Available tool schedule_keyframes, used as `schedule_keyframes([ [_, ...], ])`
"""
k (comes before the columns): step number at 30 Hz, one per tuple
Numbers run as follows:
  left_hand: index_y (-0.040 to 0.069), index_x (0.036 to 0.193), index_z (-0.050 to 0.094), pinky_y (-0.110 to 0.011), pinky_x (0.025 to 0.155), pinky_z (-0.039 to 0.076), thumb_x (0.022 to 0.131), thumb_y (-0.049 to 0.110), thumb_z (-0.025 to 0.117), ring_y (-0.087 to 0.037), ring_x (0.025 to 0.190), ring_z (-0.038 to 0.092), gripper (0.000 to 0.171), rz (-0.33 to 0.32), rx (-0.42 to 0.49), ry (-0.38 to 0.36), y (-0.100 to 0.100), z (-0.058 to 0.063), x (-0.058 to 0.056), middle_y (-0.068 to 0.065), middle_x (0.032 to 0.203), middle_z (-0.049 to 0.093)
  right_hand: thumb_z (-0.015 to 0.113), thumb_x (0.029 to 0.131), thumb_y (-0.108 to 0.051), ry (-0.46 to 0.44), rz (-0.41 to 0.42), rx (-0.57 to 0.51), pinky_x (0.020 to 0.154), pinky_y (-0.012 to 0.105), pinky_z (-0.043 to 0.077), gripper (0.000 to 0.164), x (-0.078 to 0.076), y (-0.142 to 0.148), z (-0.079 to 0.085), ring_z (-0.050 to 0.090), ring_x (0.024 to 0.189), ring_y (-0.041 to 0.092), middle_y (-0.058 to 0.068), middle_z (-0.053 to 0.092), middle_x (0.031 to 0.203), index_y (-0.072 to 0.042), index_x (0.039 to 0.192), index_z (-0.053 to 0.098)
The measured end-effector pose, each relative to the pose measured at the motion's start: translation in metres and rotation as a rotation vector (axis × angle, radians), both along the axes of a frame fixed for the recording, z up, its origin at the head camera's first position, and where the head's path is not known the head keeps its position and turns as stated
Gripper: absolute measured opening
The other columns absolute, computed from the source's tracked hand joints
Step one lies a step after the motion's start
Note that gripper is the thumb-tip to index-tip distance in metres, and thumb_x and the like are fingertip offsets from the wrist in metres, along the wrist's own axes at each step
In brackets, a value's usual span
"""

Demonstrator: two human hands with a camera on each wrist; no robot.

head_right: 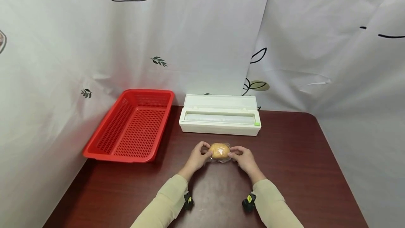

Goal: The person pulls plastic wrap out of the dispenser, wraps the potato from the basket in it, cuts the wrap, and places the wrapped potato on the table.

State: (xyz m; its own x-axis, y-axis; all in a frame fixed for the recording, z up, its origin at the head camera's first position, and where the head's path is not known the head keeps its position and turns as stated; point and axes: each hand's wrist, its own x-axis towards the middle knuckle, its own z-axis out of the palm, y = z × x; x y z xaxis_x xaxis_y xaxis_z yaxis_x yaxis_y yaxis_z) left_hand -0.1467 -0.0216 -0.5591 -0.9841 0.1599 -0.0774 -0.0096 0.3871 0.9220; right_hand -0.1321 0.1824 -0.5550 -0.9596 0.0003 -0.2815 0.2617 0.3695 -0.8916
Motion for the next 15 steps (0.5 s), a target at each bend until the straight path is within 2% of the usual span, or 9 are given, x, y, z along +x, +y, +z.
schedule_keyframes([
  [4, 0.007, 0.095, 0.055, -0.03, 0.075, 0.048, 0.082, 0.007, 0.07, -0.022, 0.092, 0.059, 0.02, -0.012, -0.041, 0.007, 0.0, 0.002, -0.002, -0.007, 0.101, 0.056, 0.068, 0.084, -0.011, 0.03, 0.009, 0.02, 0.052, 0.03, 0.045, 0.025, -0.002, 0.001, 0.001, 0.058, 0.066, 0.022, 0.009, 0.064, 0.077, 0.002, 0.104, 0.065],
  [8, 0.002, 0.105, 0.051, -0.04, 0.085, 0.045, 0.081, 0.005, 0.07, -0.03, 0.096, 0.056, 0.03, -0.072, 0.019, 0.027, -0.008, 0.002, -0.005, -0.012, 0.101, 0.057, 0.068, 0.084, -0.011, 0.027, 0.061, 0.008, 0.054, 0.033, 0.047, 0.028, -0.003, 0.004, 0.001, 0.06, 0.068, 0.024, 0.009, 0.066, 0.08, 0.003, 0.107, 0.062],
  [11, -0.003, 0.113, 0.047, -0.047, 0.09, 0.041, 0.081, 0.006, 0.069, -0.037, 0.101, 0.052, 0.04, -0.107, 0.06, 0.023, -0.017, 0.007, -0.009, -0.019, 0.105, 0.054, 0.067, 0.084, -0.009, 0.03, 0.093, 0.005, 0.057, 0.036, 0.049, 0.032, -0.004, 0.011, 0.006, 0.061, 0.071, 0.026, 0.01, 0.067, 0.085, 0.005, 0.111, 0.058],
  [13, -0.003, 0.118, 0.046, -0.049, 0.093, 0.039, 0.083, 0.009, 0.067, -0.038, 0.106, 0.049, 0.043, -0.09, 0.036, 0.016, -0.024, 0.015, -0.013, -0.022, 0.112, 0.05, 0.067, 0.084, -0.007, 0.06, 0.097, 0.031, 0.059, 0.035, 0.049, 0.034, -0.007, 0.019, 0.012, 0.061, 0.072, 0.026, 0.013, 0.067, 0.086, 0.007, 0.113, 0.056],
  [15, -0.001, 0.121, 0.046, -0.05, 0.095, 0.037, 0.085, 0.013, 0.065, -0.037, 0.112, 0.045, 0.044, -0.047, -0.047, 0.036, -0.033, 0.026, -0.019, -0.022, 0.119, 0.047, 0.066, 0.085, -0.01, 0.1, 0.087, 0.084, 0.062, 0.033, 0.048, 0.034, -0.012, 0.028, 0.02, 0.061, 0.074, 0.024, 0.014, 0.066, 0.089, 0.006, 0.113, 0.056],
])
